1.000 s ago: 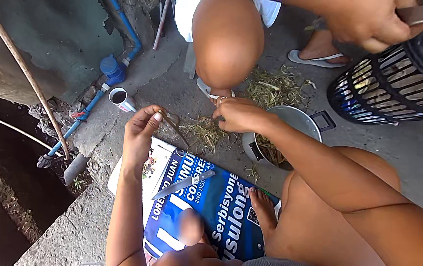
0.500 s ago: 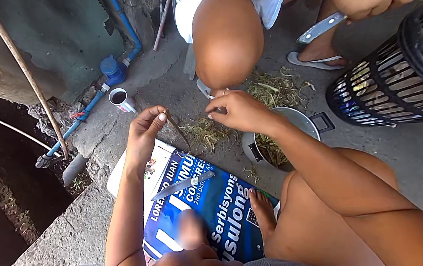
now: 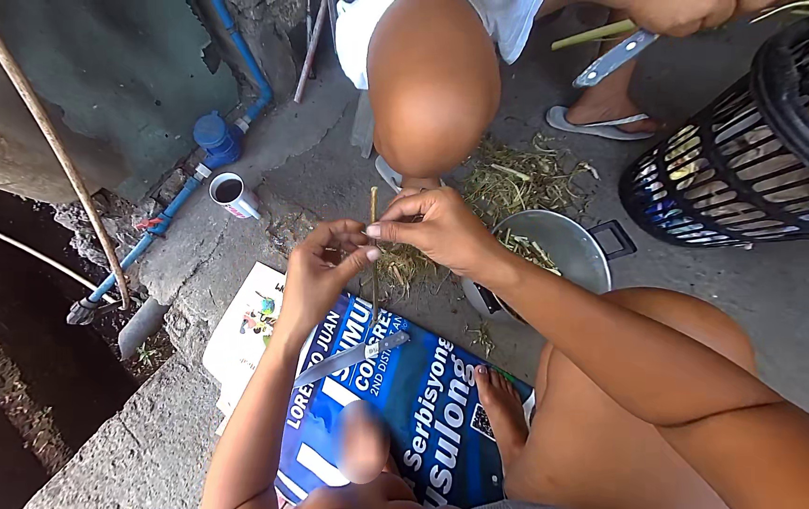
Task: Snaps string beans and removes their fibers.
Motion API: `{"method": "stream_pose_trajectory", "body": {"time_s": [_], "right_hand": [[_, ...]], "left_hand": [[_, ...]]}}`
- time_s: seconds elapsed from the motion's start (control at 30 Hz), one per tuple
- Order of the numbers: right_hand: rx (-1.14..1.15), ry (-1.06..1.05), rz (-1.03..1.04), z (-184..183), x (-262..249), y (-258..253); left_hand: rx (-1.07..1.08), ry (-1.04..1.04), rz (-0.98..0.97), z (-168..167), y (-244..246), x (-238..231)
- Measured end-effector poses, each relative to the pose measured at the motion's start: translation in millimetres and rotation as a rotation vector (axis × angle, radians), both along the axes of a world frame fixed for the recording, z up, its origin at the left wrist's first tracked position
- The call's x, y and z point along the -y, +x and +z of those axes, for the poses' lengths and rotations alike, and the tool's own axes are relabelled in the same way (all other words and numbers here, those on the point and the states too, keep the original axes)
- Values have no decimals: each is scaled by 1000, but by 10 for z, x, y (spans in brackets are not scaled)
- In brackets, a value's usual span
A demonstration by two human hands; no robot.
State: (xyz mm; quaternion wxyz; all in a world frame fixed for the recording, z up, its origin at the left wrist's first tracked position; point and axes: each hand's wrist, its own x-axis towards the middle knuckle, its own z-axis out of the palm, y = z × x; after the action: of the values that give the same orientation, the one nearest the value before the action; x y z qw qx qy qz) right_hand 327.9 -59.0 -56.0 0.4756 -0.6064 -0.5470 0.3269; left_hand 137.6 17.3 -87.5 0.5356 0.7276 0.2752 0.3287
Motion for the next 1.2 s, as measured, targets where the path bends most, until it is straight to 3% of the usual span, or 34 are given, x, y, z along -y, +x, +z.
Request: {"method": "stream_pose_trajectory", "body": {"time_s": [0.33,0.7,0.93,1.2], "right_hand": [[134,53,-76,94,-69,120],[58,121,-63,91,-79,149],[-73,126,-120,127,-92,227],[-70,181,-149,43,-93,83]], "left_hand": [[-119,192,193,-6,66,59],[-220,404,170,-34,52,70],[-415,399,106,-115,-12,-46],[-140,491,228,-4,116,131]]}}
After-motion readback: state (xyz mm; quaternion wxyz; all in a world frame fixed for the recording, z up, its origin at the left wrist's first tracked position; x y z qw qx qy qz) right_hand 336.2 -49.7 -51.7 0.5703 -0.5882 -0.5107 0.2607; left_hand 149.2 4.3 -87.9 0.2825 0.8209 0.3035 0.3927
